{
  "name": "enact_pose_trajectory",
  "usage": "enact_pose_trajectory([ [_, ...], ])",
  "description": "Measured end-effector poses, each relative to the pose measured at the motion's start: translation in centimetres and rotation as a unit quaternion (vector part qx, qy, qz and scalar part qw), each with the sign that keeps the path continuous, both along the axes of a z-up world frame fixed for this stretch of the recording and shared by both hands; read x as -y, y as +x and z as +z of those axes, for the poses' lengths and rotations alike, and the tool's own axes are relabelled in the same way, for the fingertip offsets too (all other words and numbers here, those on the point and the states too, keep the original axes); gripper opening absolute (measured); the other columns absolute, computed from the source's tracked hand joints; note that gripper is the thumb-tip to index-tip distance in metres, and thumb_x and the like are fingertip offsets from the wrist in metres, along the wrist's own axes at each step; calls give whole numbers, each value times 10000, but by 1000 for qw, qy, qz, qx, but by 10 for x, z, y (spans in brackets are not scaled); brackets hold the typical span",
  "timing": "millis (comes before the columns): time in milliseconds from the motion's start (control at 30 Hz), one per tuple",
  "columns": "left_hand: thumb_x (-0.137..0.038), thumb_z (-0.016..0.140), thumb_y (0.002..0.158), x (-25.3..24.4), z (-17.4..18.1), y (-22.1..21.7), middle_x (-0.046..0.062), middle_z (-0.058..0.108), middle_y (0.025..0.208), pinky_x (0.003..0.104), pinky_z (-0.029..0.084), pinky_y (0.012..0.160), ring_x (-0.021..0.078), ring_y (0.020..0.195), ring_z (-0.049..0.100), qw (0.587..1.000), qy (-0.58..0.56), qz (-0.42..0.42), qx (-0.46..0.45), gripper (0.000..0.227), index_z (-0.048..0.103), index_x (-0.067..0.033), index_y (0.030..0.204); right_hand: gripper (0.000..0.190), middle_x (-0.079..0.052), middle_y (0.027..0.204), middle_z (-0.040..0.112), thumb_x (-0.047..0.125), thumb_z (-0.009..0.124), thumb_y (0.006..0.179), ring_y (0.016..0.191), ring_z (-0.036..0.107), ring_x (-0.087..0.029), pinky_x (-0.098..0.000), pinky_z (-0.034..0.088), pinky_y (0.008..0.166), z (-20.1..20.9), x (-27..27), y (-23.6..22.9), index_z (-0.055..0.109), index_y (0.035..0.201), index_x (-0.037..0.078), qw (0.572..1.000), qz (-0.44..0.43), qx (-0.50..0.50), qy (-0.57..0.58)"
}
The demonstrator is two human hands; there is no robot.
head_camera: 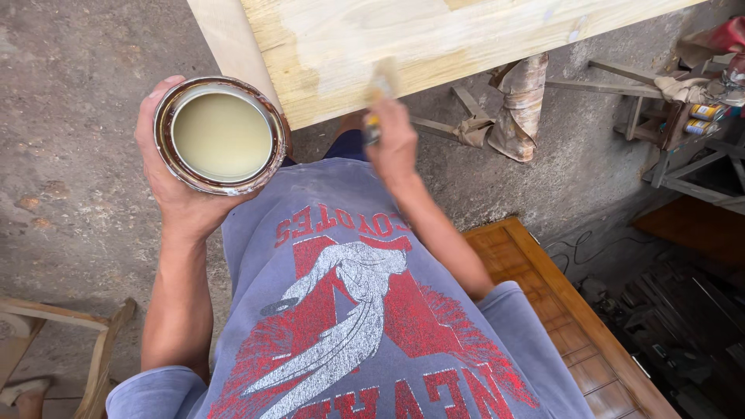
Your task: The person applies a light-colored finish to a long wooden plank using a paintbrush and a can of finish. The person repeatedly dips the brush into the can and spreads the finish along the plank's surface, working from one end to the other.
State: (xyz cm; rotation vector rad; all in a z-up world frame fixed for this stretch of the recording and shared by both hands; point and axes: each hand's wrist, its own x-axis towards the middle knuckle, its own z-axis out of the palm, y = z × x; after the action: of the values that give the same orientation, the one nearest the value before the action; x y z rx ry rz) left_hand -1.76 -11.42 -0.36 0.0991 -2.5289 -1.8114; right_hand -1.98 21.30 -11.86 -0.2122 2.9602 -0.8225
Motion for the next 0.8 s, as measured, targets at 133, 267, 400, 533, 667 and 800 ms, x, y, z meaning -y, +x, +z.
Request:
enact_pose_trajectory([
  [133,-210,1042,739,-2,4,1,133,420,1608,369,413,1243,245,1430,486,1000,1,5,10,1202,225,-99,1615,224,-126,1133,754,121,767,939,1004,738,-229,-343,597,880,-6,69,19,730,1154,72,954,4,194,-231],
  [267,-196,1058,742,3,9,7,121,414,1615,371,399,1254,241,1435,478,999,19,24,14,1208,228,-100,1615,156,-28,822,722,152,712,976,669,612,-65,-238,473,563,-14,-32,-54,755,1057,25,924,-179,202,-269],
  [400,-205,1057,727,11,9,14,119,408,1612,368,406,1244,240,1425,484,999,22,38,12,1213,234,-100,1611,104,-63,909,717,92,699,986,757,646,-132,-278,526,626,-23,-118,-116,718,1056,18,976,-207,6,-64],
  [533,-206,1062,746,12,8,11,117,417,1607,366,416,1242,237,1418,493,998,21,50,19,1196,245,-95,1612,372,-123,966,664,-7,666,975,866,652,-244,-367,562,654,-32,-35,-91,611,1344,-12,992,-91,-18,80],
  [667,-214,1077,724,12,13,14,105,424,1597,363,425,1234,228,1415,496,998,-1,54,29,1212,256,-95,1607,248,-143,1089,679,35,693,854,915,719,-295,-390,630,725,-39,81,-33,633,1090,83,996,61,5,-63],
  [800,-213,1076,738,11,11,5,91,428,1599,359,440,1239,213,1414,504,998,28,53,27,1208,256,-102,1617,97,-64,1018,756,177,711,1040,897,749,-179,-324,624,742,-46,21,-81,717,1119,120,939,41,236,-245],
])
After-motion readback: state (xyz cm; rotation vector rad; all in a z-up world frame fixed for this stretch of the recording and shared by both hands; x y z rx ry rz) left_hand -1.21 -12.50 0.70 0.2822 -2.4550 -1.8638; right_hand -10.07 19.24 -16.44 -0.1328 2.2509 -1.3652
